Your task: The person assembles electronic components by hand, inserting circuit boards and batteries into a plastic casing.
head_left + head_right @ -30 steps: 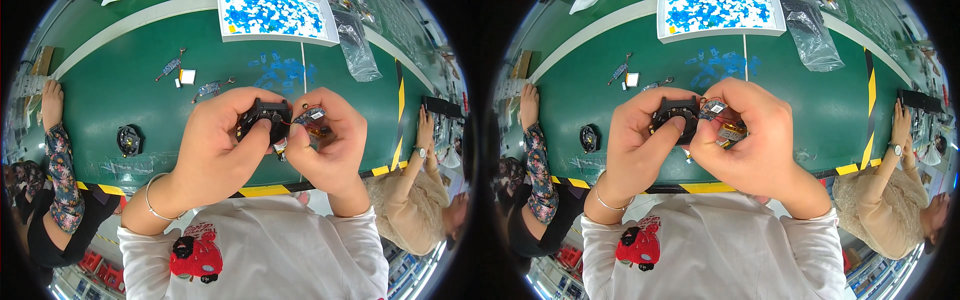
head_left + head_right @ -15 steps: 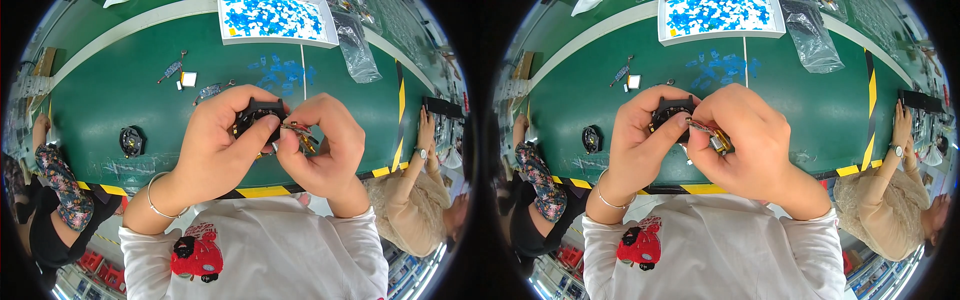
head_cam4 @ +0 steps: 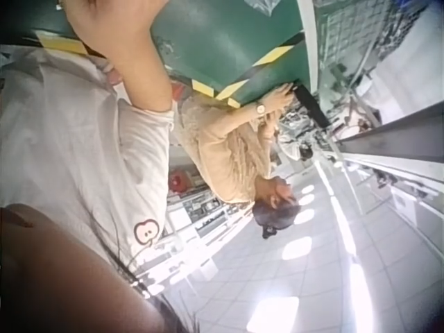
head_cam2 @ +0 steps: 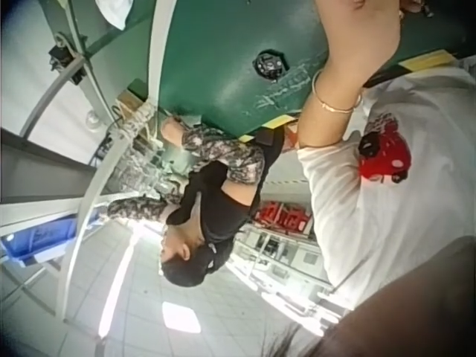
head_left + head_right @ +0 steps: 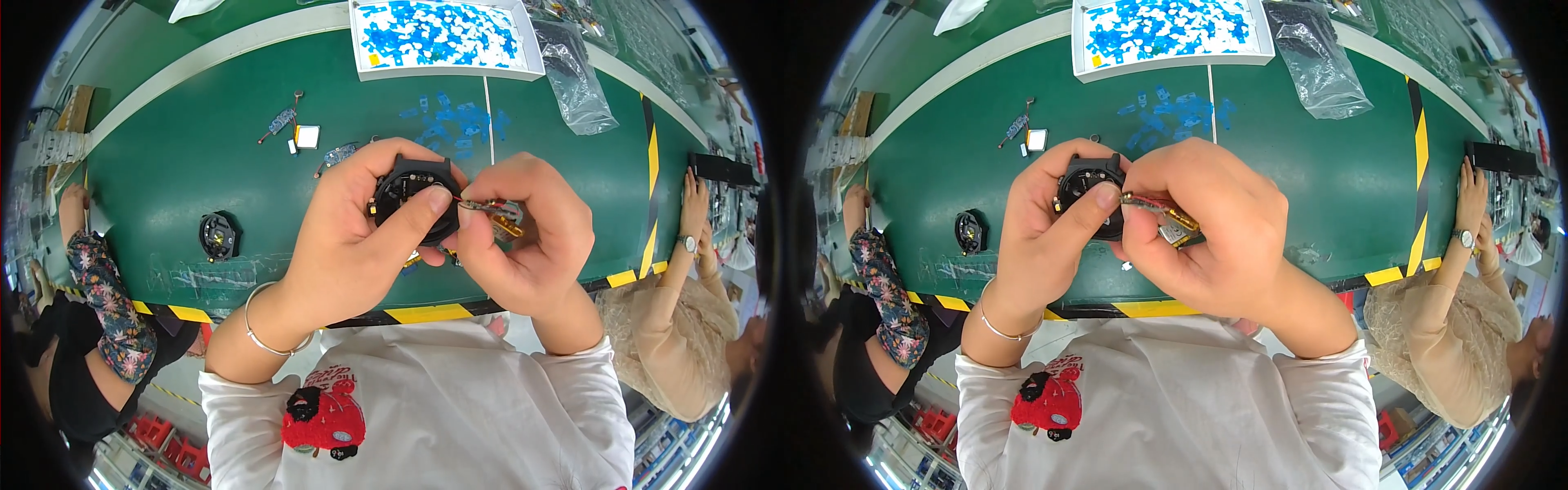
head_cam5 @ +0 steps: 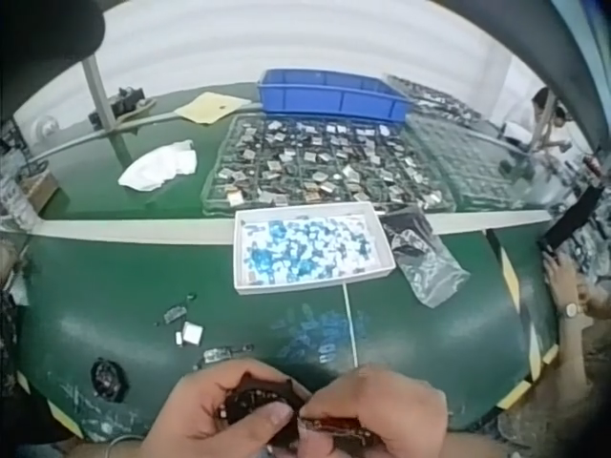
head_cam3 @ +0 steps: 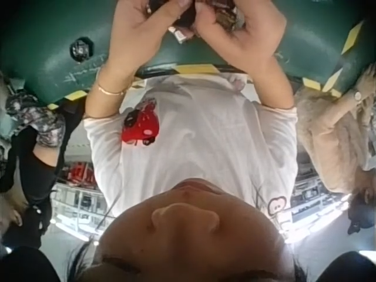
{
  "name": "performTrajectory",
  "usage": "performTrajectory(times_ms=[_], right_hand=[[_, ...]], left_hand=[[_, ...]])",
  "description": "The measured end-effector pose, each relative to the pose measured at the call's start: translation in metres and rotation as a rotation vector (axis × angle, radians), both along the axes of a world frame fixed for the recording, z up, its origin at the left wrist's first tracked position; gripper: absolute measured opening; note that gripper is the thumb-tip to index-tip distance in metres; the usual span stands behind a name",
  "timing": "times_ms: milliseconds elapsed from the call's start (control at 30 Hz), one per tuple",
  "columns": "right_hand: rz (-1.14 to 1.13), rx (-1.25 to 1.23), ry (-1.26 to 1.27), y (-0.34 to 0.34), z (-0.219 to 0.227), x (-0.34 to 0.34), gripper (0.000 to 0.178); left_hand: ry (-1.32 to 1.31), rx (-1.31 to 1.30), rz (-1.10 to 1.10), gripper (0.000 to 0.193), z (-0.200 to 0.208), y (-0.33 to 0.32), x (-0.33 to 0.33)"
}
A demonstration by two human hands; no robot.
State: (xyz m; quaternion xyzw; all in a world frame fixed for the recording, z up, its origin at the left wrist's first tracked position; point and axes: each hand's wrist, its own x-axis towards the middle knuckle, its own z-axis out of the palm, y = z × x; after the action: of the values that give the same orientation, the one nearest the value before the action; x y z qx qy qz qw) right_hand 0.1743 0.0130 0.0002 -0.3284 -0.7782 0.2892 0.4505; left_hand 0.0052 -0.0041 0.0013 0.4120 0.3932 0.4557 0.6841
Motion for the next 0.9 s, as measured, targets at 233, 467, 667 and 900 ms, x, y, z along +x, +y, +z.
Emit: performTrajectory(times_ms=[233,467,667,900], right_hand=[[-0.024,0.002,0.042,0.003,-0.001,-0.001,0.014],[-0.042,0.058,0.037,0.007,0.0,0.002,0.016],[-0.059,0.134,0.008,0.004,0.0,0.0,0.015],[-0.076,0.11,-0.035,0.001,0.001,0.001,0.014]], left_hand=[[-0.008,-0.03,0.032,0.014,-0.001,0.001,0.004],[-0.207,-0.01,0.048,0.017,-0.01,0.002,0.006],[-0.169,0.001,-0.018,0.024,-0.003,-0.005,-0.002],[-0.004,-0.014,0.032,0.026,0.006,-0.005,0.003]])
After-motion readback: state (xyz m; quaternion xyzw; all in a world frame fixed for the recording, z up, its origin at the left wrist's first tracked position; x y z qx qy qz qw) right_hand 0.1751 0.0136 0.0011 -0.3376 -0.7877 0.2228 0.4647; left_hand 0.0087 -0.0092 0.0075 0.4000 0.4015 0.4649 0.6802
